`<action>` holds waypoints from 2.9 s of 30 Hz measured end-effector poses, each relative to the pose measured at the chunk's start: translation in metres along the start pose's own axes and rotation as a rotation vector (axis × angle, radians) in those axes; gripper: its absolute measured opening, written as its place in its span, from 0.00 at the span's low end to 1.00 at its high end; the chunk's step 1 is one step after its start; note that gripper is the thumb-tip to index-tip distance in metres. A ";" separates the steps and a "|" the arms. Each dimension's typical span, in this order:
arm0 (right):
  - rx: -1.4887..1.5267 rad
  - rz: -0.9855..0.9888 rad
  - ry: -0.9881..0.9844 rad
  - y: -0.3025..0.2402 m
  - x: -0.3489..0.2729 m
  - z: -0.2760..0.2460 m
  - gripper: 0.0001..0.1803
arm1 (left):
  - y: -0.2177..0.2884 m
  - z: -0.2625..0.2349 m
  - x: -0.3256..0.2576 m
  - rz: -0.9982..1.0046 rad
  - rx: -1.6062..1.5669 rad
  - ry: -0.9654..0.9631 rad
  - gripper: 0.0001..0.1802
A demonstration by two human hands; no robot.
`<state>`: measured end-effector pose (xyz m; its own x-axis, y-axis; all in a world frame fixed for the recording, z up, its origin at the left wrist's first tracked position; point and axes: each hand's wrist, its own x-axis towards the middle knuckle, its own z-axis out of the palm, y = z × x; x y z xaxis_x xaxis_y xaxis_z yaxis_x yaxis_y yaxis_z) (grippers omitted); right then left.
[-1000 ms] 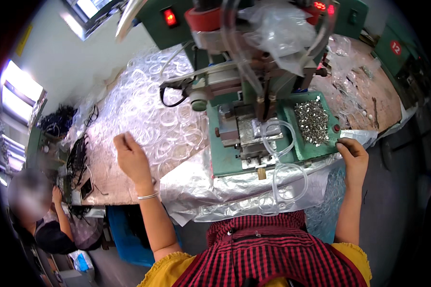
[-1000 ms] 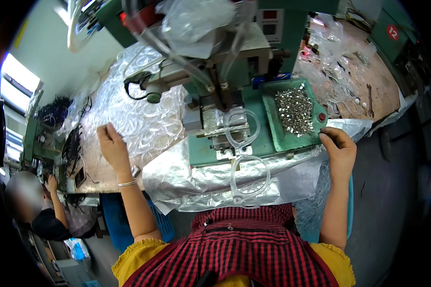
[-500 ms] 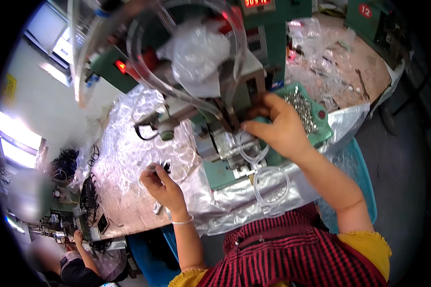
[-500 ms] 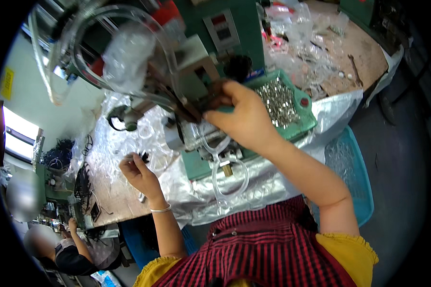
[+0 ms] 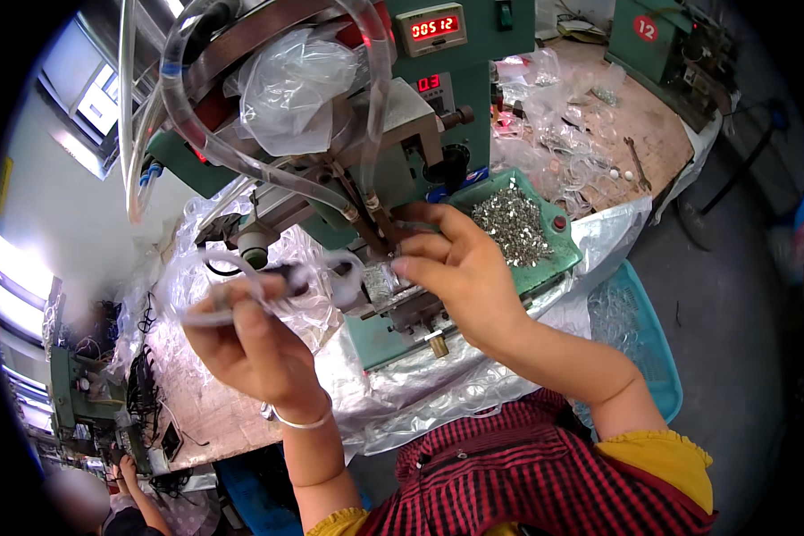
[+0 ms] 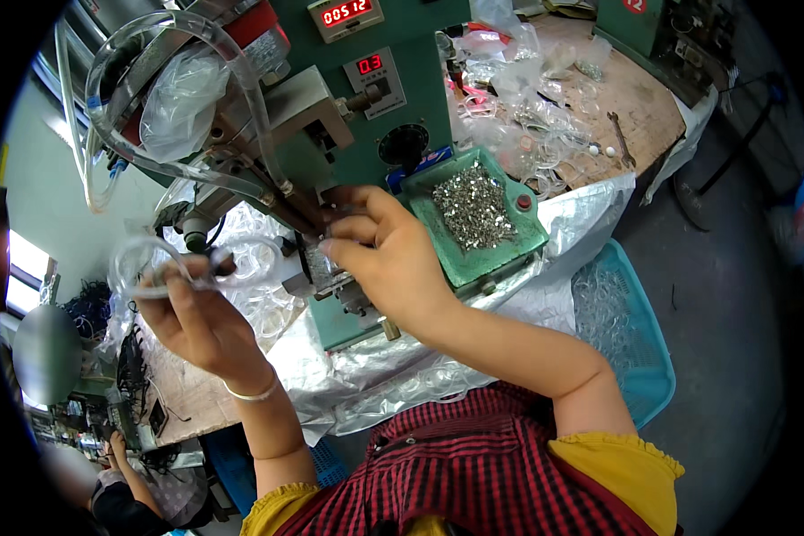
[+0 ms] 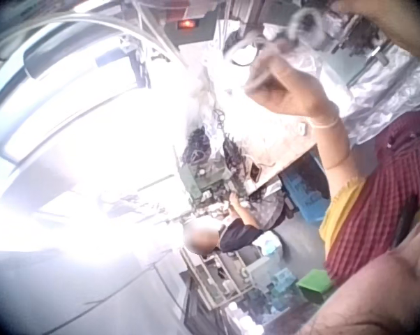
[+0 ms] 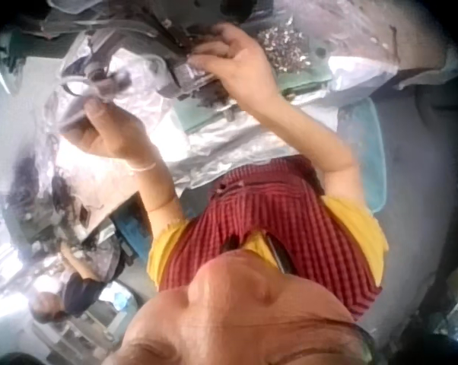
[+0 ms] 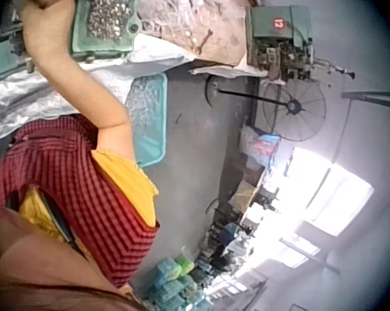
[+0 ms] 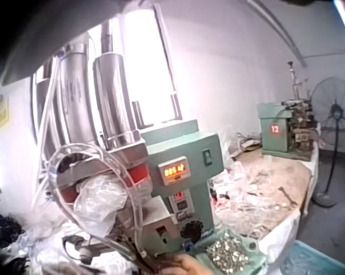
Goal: The person repeatedly picks up clear plastic eyeglass frames and small metal components, places them into a press machine, and activates the press to attach the components. The person handles frames one at a time, retrieves parts from a green tray, and places finished frames onto a pile on the table.
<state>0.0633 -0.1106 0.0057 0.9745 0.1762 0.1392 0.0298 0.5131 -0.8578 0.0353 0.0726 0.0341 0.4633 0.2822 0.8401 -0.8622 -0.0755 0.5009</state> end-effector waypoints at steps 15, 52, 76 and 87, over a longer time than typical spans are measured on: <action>-0.274 -0.125 0.010 0.022 0.002 -0.017 0.17 | 0.040 0.003 -0.002 -0.055 0.090 -0.056 0.09; -1.582 -0.357 0.421 0.025 0.004 -0.126 0.10 | 0.015 0.011 -0.092 0.130 0.531 -0.660 0.16; -1.248 -0.473 0.400 0.010 -0.045 -0.159 0.08 | -0.086 -0.184 -0.053 -0.161 1.588 -0.490 0.03; -0.716 -0.302 -0.098 -0.033 0.010 -0.044 0.13 | -0.076 -0.092 -0.054 -0.460 0.749 -0.047 0.11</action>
<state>0.0817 -0.1629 0.0138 0.8783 0.2053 0.4317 0.4591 -0.1103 -0.8815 0.0570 0.1509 -0.0685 0.7538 0.4009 0.5206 -0.2346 -0.5758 0.7832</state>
